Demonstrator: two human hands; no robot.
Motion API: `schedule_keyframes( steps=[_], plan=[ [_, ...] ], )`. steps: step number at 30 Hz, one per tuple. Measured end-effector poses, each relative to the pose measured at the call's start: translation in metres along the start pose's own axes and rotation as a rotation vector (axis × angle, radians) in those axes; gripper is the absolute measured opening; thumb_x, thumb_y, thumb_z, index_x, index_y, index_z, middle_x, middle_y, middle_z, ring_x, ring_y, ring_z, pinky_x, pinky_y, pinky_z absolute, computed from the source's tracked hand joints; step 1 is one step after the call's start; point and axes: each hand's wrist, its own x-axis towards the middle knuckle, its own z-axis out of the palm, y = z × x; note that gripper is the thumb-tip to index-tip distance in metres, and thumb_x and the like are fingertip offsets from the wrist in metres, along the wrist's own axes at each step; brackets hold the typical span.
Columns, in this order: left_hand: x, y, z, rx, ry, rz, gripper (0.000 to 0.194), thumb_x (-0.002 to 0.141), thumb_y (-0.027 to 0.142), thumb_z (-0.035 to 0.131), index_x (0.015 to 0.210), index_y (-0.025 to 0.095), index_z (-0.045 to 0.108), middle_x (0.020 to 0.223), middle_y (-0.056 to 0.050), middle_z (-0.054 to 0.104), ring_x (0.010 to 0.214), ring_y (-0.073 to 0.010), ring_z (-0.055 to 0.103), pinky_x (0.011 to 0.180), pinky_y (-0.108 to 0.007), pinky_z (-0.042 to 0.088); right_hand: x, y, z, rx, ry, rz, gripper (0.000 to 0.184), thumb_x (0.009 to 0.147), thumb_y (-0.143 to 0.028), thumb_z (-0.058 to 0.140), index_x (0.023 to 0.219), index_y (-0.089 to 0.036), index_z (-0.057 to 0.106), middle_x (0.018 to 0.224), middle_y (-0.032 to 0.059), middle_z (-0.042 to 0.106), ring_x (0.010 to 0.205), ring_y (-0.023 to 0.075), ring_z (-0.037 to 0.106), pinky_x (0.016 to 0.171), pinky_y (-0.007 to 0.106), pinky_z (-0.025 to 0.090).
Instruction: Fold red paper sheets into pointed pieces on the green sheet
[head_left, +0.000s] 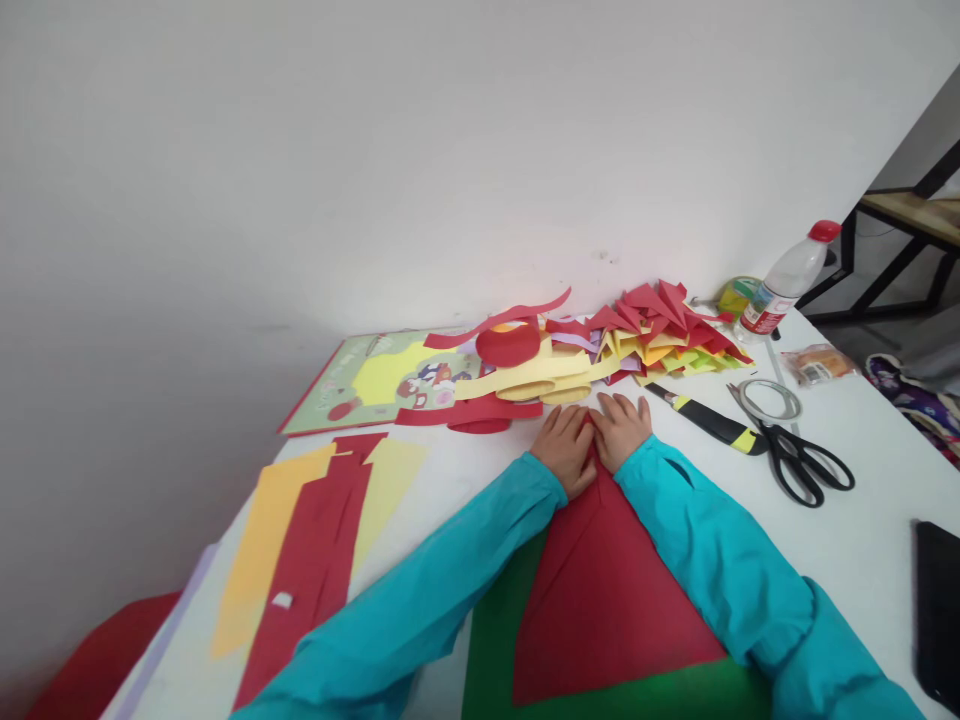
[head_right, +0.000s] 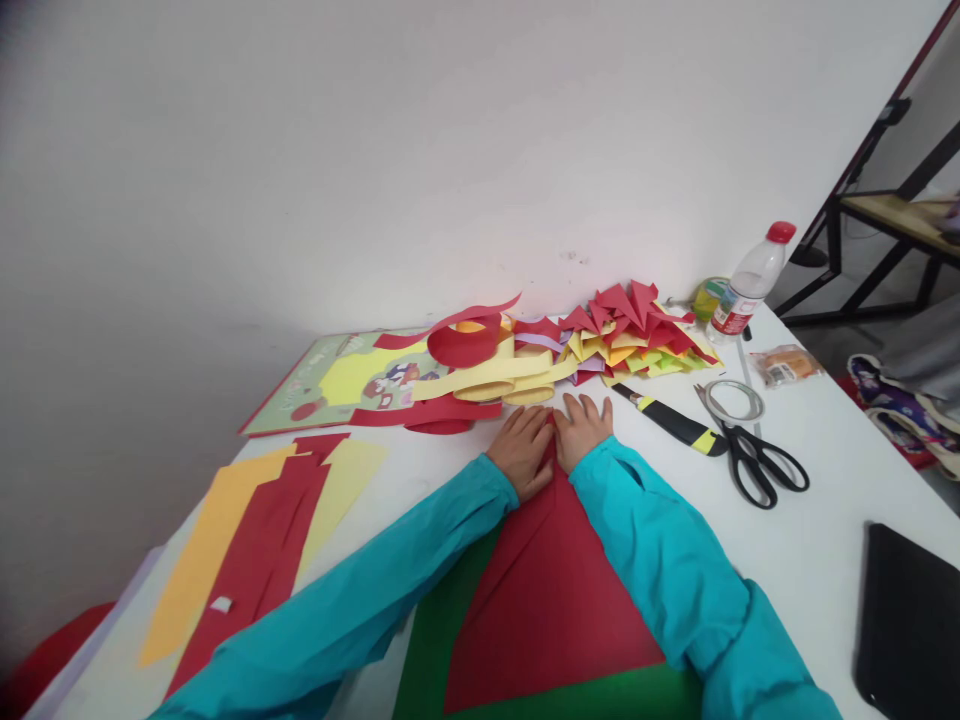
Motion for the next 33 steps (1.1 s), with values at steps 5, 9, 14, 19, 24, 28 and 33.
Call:
schedule_keyframes(
  steps=[5, 9, 14, 19, 24, 28, 33],
  plan=[
    [-0.007, 0.0, -0.001, 0.039, 0.061, 0.025, 0.047, 0.075, 0.031, 0.048, 0.112, 0.004, 0.056, 0.123, -0.022, 0.053, 0.119, -0.0347, 0.043, 0.105, -0.05, 0.026, 0.0, -0.001, 0.0, -0.003, 0.002, 0.009, 0.039, 0.089, -0.032, 0.04, 0.124, -0.024, 0.054, 0.139, 0.0076, 0.043, 0.126, 0.0279, 0.033, 0.104, 0.057, 0.014],
    [-0.006, -0.001, -0.002, 0.067, 0.078, 0.058, 0.045, 0.075, 0.032, 0.048, 0.111, 0.007, 0.057, 0.121, -0.02, 0.055, 0.117, -0.0329, 0.046, 0.104, -0.05, 0.027, 0.0, -0.001, 0.0, -0.023, 0.007, 0.037, 0.041, 0.088, -0.032, 0.041, 0.128, -0.026, 0.049, 0.142, 0.0096, 0.039, 0.126, 0.0282, 0.033, 0.103, 0.057, 0.014],
    [-0.004, -0.002, -0.005, 0.079, 0.065, 0.081, 0.048, 0.075, 0.033, 0.048, 0.113, 0.005, 0.056, 0.121, -0.02, 0.056, 0.117, -0.0328, 0.046, 0.104, -0.049, 0.027, 0.003, -0.002, -0.006, -0.097, -0.018, -0.044, 0.038, 0.091, -0.031, 0.037, 0.126, -0.029, 0.051, 0.142, 0.0081, 0.038, 0.124, 0.0331, 0.035, 0.099, 0.063, 0.013],
    [-0.008, 0.0, -0.002, 0.054, 0.062, 0.054, 0.049, 0.076, 0.033, 0.047, 0.115, 0.004, 0.055, 0.124, -0.02, 0.054, 0.119, -0.033, 0.045, 0.106, -0.05, 0.025, 0.004, -0.002, -0.005, -0.087, 0.004, -0.028, 0.04, 0.091, -0.028, 0.036, 0.127, -0.022, 0.05, 0.142, 0.0081, 0.039, 0.122, 0.0302, 0.037, 0.102, 0.057, 0.017],
    [-0.009, 0.001, 0.002, 0.026, 0.064, -0.018, 0.047, 0.078, 0.033, 0.047, 0.115, 0.004, 0.055, 0.131, -0.021, 0.048, 0.126, -0.0338, 0.038, 0.106, -0.051, 0.025, 0.003, 0.001, 0.001, -0.035, 0.022, 0.004, 0.037, 0.089, -0.032, 0.04, 0.123, -0.025, 0.054, 0.139, 0.0068, 0.043, 0.124, 0.0273, 0.035, 0.101, 0.054, 0.02],
    [-0.007, 0.0, 0.002, -0.006, 0.042, 0.005, 0.049, 0.078, 0.033, 0.046, 0.116, 0.003, 0.053, 0.13, -0.021, 0.049, 0.126, -0.0318, 0.039, 0.107, -0.051, 0.022, 0.003, 0.002, 0.003, -0.04, 0.016, -0.001, 0.038, 0.089, -0.034, 0.041, 0.125, -0.029, 0.053, 0.139, 0.0056, 0.043, 0.124, 0.0281, 0.034, 0.101, 0.054, 0.02],
    [-0.007, -0.002, 0.002, 0.018, 0.062, 0.02, 0.048, 0.079, 0.033, 0.046, 0.117, 0.006, 0.054, 0.128, -0.02, 0.052, 0.124, -0.0309, 0.041, 0.108, -0.052, 0.021, 0.005, 0.002, 0.004, -0.063, 0.007, 0.004, 0.038, 0.089, -0.034, 0.04, 0.125, -0.032, 0.052, 0.139, 0.0039, 0.043, 0.124, 0.029, 0.033, 0.1, 0.055, 0.02]
  ],
)
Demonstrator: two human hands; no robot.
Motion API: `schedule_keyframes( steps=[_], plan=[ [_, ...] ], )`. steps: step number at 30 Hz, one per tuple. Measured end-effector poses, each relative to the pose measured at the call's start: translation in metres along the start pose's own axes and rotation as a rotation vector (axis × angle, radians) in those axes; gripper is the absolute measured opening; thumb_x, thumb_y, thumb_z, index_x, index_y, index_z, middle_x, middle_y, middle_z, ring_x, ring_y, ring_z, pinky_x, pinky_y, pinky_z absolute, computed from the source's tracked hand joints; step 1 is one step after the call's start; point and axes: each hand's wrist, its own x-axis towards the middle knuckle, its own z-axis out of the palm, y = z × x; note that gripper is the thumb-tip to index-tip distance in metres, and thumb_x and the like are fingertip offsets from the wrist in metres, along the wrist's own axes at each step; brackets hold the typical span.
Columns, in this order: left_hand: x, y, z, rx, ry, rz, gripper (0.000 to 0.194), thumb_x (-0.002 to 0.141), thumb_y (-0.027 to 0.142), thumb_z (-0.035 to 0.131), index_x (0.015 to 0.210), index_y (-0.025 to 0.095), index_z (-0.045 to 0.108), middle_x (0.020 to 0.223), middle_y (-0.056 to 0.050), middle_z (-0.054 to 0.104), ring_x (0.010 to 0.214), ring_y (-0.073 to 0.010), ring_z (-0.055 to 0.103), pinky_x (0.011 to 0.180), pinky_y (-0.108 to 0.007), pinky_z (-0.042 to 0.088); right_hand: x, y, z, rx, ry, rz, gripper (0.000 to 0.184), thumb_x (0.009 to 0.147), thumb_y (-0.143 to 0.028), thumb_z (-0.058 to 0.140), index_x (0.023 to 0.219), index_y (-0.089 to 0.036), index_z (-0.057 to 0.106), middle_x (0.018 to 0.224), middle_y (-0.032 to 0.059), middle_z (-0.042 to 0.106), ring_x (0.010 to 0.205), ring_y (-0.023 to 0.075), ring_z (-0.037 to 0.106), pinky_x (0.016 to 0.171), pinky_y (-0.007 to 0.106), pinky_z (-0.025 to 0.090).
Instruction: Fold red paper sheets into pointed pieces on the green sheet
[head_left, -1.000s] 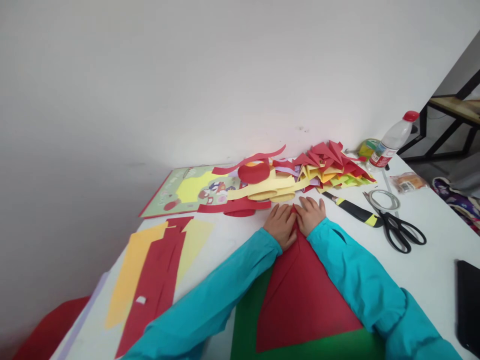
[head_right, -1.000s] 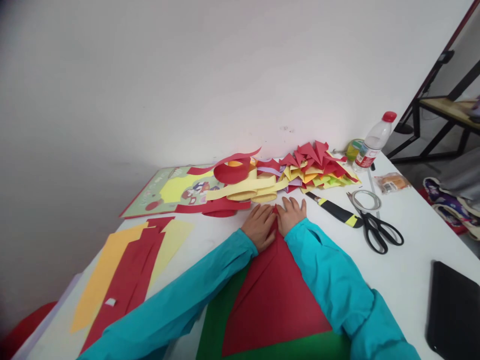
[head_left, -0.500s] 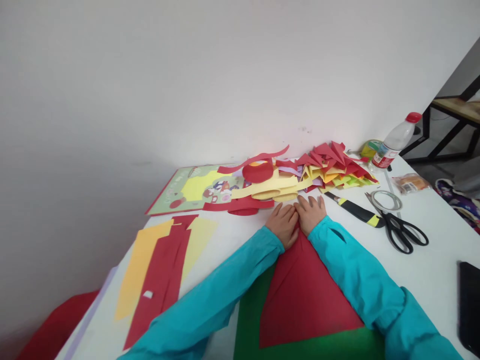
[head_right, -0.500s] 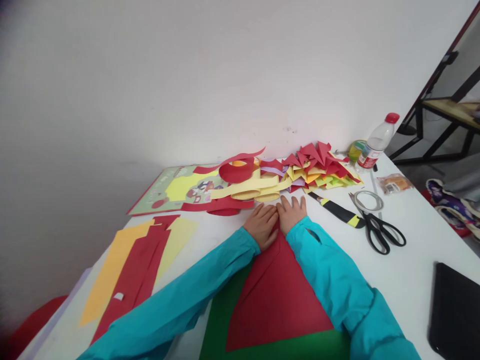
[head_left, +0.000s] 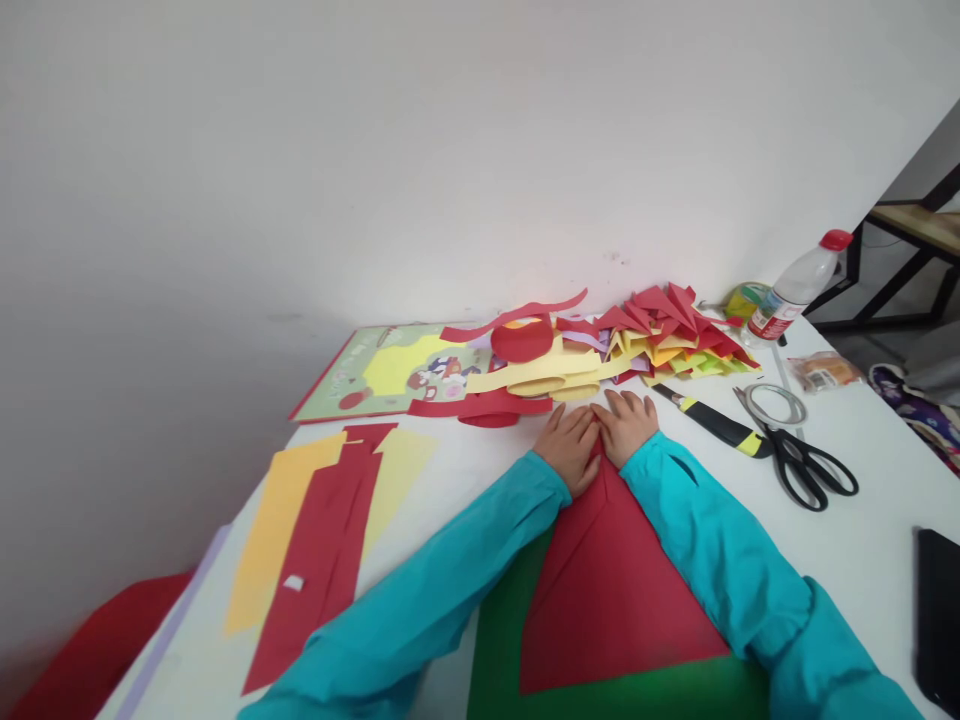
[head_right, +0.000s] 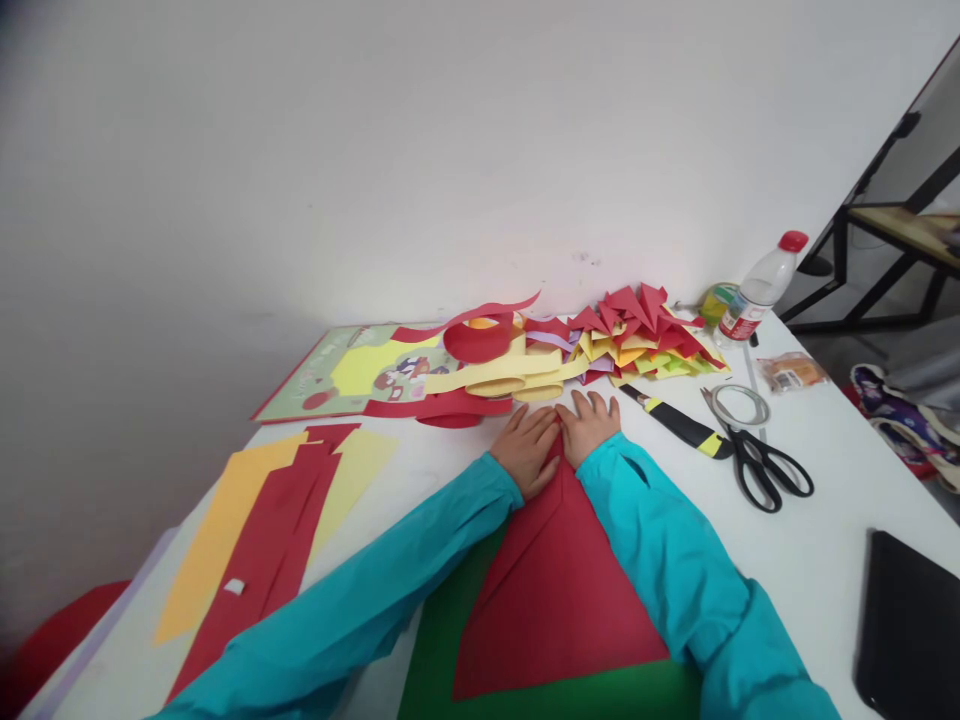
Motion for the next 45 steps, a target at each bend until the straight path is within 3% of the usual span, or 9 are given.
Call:
schedule_keyframes(
  steps=[11, 26, 45],
  plan=[
    [-0.002, 0.0, -0.006, 0.087, 0.015, 0.092, 0.046, 0.082, 0.031, 0.044, 0.115, 0.001, 0.056, 0.12, -0.02, 0.057, 0.116, -0.0318, 0.047, 0.105, -0.049, 0.027, 0.001, -0.002, 0.004, -0.047, 0.037, -0.018, 0.036, 0.09, -0.031, 0.039, 0.124, -0.03, 0.054, 0.138, 0.0077, 0.044, 0.122, 0.0303, 0.037, 0.099, 0.06, 0.016],
    [-0.016, 0.006, -0.005, 0.151, 0.111, 0.141, 0.041, 0.085, 0.026, 0.042, 0.109, -0.002, 0.061, 0.111, -0.019, 0.063, 0.109, -0.0305, 0.052, 0.102, -0.046, 0.033, -0.003, -0.001, 0.0, -0.099, 0.089, -0.063, 0.038, 0.094, -0.034, 0.032, 0.124, -0.029, 0.053, 0.134, 0.0077, 0.048, 0.12, 0.0289, 0.039, 0.1, 0.059, 0.015],
    [-0.05, 0.017, -0.014, 0.149, 0.132, 0.191, 0.035, 0.086, 0.02, 0.042, 0.104, -0.001, 0.063, 0.108, -0.019, 0.064, 0.107, -0.0296, 0.054, 0.1, -0.046, 0.037, -0.001, 0.001, 0.009, -0.129, 0.141, -0.045, 0.036, 0.091, -0.036, 0.038, 0.121, -0.032, 0.057, 0.131, 0.0049, 0.052, 0.119, 0.0307, 0.039, 0.102, 0.06, 0.009]
  ],
)
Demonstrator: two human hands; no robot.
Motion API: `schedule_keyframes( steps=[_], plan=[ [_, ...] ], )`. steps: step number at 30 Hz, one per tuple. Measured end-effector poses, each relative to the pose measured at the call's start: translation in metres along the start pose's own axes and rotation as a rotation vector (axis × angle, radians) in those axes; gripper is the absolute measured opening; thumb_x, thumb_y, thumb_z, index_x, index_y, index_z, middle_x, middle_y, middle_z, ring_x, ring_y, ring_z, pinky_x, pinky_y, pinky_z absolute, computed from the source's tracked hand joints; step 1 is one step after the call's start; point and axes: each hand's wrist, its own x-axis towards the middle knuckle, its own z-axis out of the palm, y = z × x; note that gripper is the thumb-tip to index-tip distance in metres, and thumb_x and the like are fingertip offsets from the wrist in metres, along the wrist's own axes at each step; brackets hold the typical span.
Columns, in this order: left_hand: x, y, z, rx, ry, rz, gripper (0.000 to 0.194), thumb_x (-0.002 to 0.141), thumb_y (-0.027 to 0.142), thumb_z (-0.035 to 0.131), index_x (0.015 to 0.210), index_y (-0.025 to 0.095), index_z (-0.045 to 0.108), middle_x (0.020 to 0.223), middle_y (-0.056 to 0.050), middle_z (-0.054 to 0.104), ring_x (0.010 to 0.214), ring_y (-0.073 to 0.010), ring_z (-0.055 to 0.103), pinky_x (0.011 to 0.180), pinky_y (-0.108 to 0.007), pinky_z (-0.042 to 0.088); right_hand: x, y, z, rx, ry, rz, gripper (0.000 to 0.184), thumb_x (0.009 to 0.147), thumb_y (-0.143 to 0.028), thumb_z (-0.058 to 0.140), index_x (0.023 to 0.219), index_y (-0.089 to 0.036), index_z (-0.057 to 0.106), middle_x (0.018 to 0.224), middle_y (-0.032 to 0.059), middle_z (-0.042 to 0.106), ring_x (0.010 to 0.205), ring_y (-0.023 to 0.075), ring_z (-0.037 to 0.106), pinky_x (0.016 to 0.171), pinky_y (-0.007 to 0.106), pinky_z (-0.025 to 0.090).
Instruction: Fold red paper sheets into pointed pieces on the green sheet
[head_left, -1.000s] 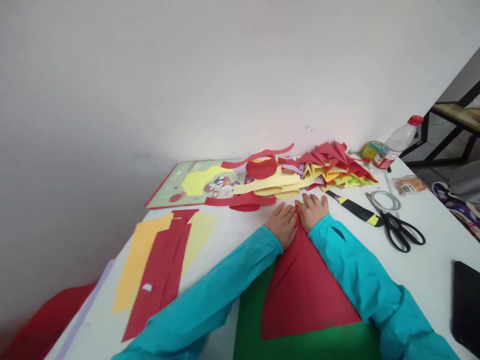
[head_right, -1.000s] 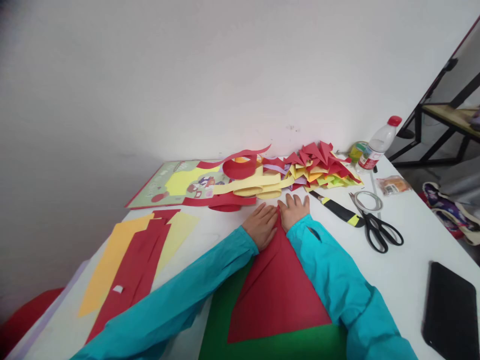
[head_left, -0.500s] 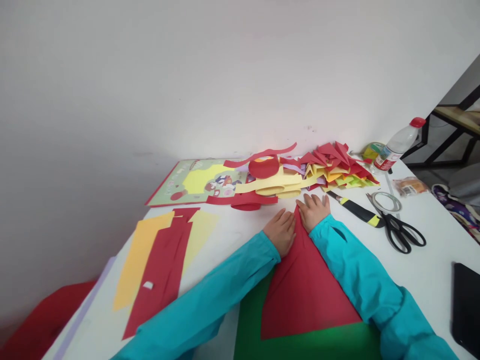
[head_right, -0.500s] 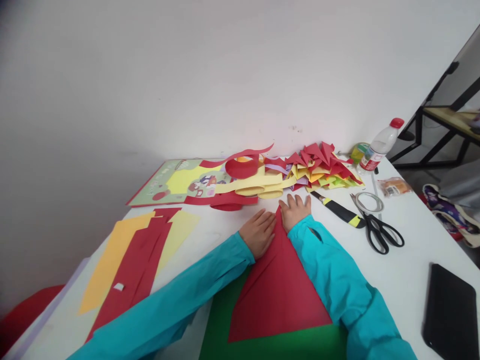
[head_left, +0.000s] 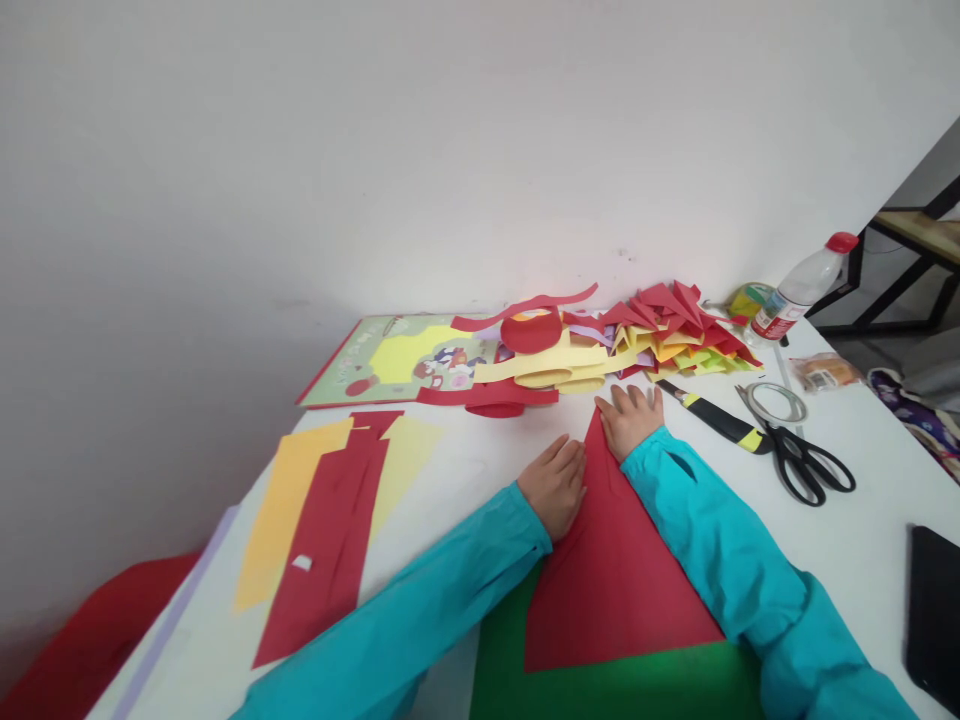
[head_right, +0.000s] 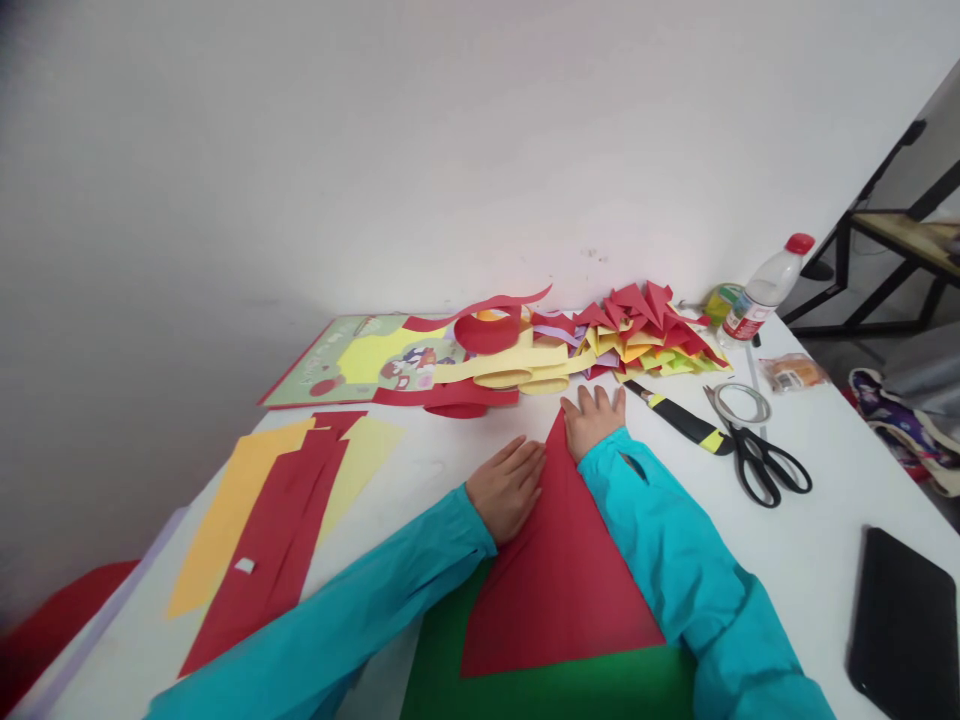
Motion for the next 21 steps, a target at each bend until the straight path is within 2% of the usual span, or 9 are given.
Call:
schedule_keyframes(
  steps=[7, 12, 21],
  plan=[
    [0.003, -0.01, 0.009, -0.013, -0.003, 0.002, 0.035, 0.088, 0.02, 0.041, 0.109, 0.002, 0.061, 0.116, -0.016, 0.062, 0.111, -0.0284, 0.052, 0.101, -0.044, 0.037, 0.003, 0.009, -0.004, -0.029, -0.025, 0.061, 0.038, 0.09, -0.043, 0.037, 0.123, -0.033, 0.055, 0.134, 0.0067, 0.048, 0.123, 0.0334, 0.034, 0.1, 0.062, 0.008],
    [0.004, -0.004, 0.006, 0.001, 0.014, 0.011, 0.033, 0.087, 0.017, 0.042, 0.106, -0.002, 0.062, 0.109, -0.02, 0.064, 0.108, -0.0286, 0.054, 0.1, -0.044, 0.038, 0.002, 0.009, -0.005, -0.013, -0.044, 0.042, 0.05, 0.086, -0.057, 0.039, 0.125, -0.03, 0.053, 0.136, 0.0096, 0.046, 0.124, 0.0349, 0.033, 0.1, 0.063, 0.007],
    [-0.006, 0.009, 0.0, 0.039, 0.015, 0.052, 0.029, 0.087, 0.015, 0.042, 0.09, 0.002, 0.068, 0.093, -0.018, 0.068, 0.098, -0.0269, 0.058, 0.096, -0.045, 0.041, 0.001, 0.007, -0.006, 0.005, -0.056, 0.073, 0.049, 0.086, -0.057, 0.039, 0.125, -0.03, 0.054, 0.136, 0.0086, 0.046, 0.124, 0.0345, 0.034, 0.1, 0.063, 0.01]
  ],
)
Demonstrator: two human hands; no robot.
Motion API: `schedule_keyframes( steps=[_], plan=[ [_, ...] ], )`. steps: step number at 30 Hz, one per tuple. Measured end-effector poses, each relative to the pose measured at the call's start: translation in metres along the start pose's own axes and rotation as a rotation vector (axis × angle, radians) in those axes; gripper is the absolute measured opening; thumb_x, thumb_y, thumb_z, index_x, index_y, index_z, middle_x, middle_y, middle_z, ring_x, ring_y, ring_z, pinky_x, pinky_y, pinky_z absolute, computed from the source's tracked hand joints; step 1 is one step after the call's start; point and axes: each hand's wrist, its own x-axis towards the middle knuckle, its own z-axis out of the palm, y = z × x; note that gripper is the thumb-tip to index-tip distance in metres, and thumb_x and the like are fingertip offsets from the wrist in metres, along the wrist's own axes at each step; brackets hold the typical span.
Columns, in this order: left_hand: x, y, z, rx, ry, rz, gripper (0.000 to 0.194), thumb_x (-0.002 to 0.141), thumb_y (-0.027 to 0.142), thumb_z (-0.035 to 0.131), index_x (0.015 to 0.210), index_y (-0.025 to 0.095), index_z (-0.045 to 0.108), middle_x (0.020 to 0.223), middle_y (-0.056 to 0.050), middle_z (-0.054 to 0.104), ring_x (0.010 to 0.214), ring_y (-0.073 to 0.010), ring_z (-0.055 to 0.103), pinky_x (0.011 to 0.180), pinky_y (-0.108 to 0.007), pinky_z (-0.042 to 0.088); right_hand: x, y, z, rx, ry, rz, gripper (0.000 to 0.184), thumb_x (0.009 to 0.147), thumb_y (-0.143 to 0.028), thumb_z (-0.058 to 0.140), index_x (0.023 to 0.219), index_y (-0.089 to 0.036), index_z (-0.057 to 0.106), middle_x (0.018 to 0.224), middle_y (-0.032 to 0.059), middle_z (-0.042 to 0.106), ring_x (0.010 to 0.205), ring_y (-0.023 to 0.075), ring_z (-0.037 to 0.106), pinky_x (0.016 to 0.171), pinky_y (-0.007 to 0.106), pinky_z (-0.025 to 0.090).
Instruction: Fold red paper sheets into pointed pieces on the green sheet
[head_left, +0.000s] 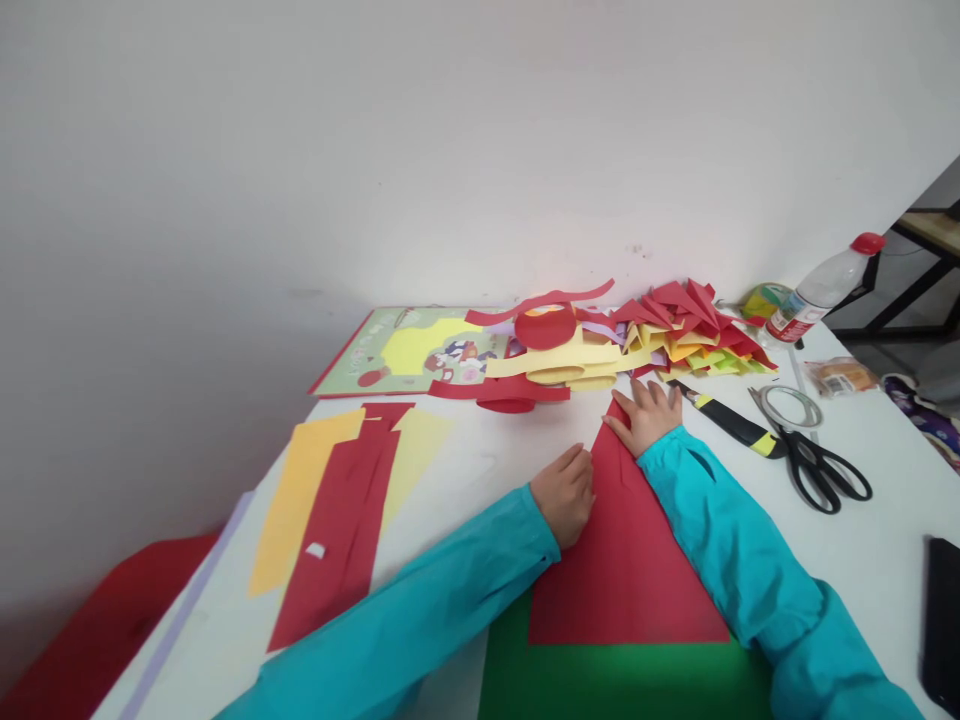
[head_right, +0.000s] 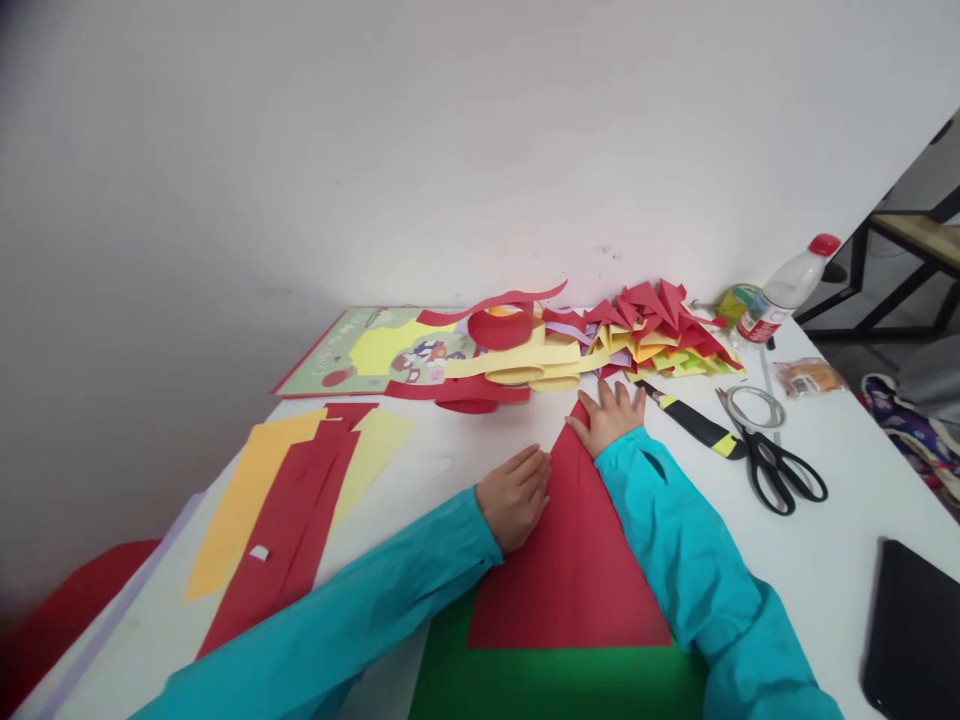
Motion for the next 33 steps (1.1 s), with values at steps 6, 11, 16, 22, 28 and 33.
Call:
schedule_keyframes(
  steps=[6, 11, 16, 22, 28, 33],
  plan=[
    [-0.012, 0.008, -0.005, 0.03, 0.006, 0.059, 0.027, 0.082, 0.013, 0.045, 0.087, 0.001, 0.068, 0.09, -0.021, 0.068, 0.094, -0.0293, 0.058, 0.092, -0.048, 0.042, 0.0, 0.0, 0.0, 0.011, -0.002, 0.006, 0.049, 0.086, -0.058, 0.039, 0.125, -0.031, 0.053, 0.137, 0.0082, 0.045, 0.124, 0.0343, 0.034, 0.099, 0.062, 0.012],
    [-0.02, 0.013, -0.011, 0.031, -0.022, 0.081, 0.026, 0.083, 0.009, 0.044, 0.087, 0.001, 0.068, 0.089, -0.02, 0.068, 0.093, -0.0285, 0.058, 0.09, -0.048, 0.041, 0.0, 0.002, 0.002, 0.017, -0.019, 0.006, 0.051, 0.086, -0.059, 0.038, 0.126, -0.031, 0.052, 0.137, 0.0084, 0.044, 0.125, 0.0351, 0.033, 0.098, 0.064, 0.012],
    [-0.029, 0.022, -0.006, 0.017, -0.089, 0.136, 0.02, 0.08, 0.011, 0.05, 0.078, 0.003, 0.068, 0.082, -0.021, 0.067, 0.089, -0.0306, 0.057, 0.085, -0.051, 0.04, 0.001, 0.002, 0.003, 0.012, -0.018, 0.001, 0.051, 0.086, -0.06, 0.037, 0.126, -0.031, 0.052, 0.138, 0.0084, 0.044, 0.125, 0.0347, 0.033, 0.098, 0.064, 0.012],
    [-0.039, 0.028, -0.014, -0.037, -0.116, 0.151, 0.018, 0.081, 0.015, 0.051, 0.075, 0.011, 0.067, 0.078, -0.017, 0.067, 0.086, -0.0288, 0.056, 0.082, -0.051, 0.039, 0.001, 0.003, 0.004, 0.003, -0.009, 0.0, 0.051, 0.085, -0.06, 0.039, 0.126, -0.032, 0.052, 0.137, 0.0083, 0.045, 0.124, 0.0352, 0.034, 0.098, 0.065, 0.012],
    [-0.032, 0.005, -0.027, -0.248, 0.067, 0.027, 0.032, 0.085, 0.016, 0.044, 0.056, 0.017, 0.056, 0.054, -0.006, 0.055, 0.059, -0.017, 0.051, 0.06, -0.034, 0.042, 0.0, 0.004, 0.006, -0.005, 0.005, -0.018, 0.05, 0.085, -0.058, 0.04, 0.126, -0.031, 0.053, 0.137, 0.009, 0.044, 0.123, 0.0355, 0.033, 0.098, 0.063, 0.013],
    [-0.004, -0.018, -0.013, -0.493, -0.161, -0.443, 0.018, 0.077, 0.03, 0.05, 0.084, 0.018, 0.062, 0.075, -0.007, 0.062, 0.069, -0.0192, 0.057, 0.065, -0.032, 0.047, 0.0, 0.005, 0.006, 0.02, 0.026, -0.021, 0.052, 0.086, -0.057, 0.04, 0.129, -0.03, 0.049, 0.135, 0.0083, 0.047, 0.123, 0.034, 0.034, 0.1, 0.059, 0.014]
  ],
)
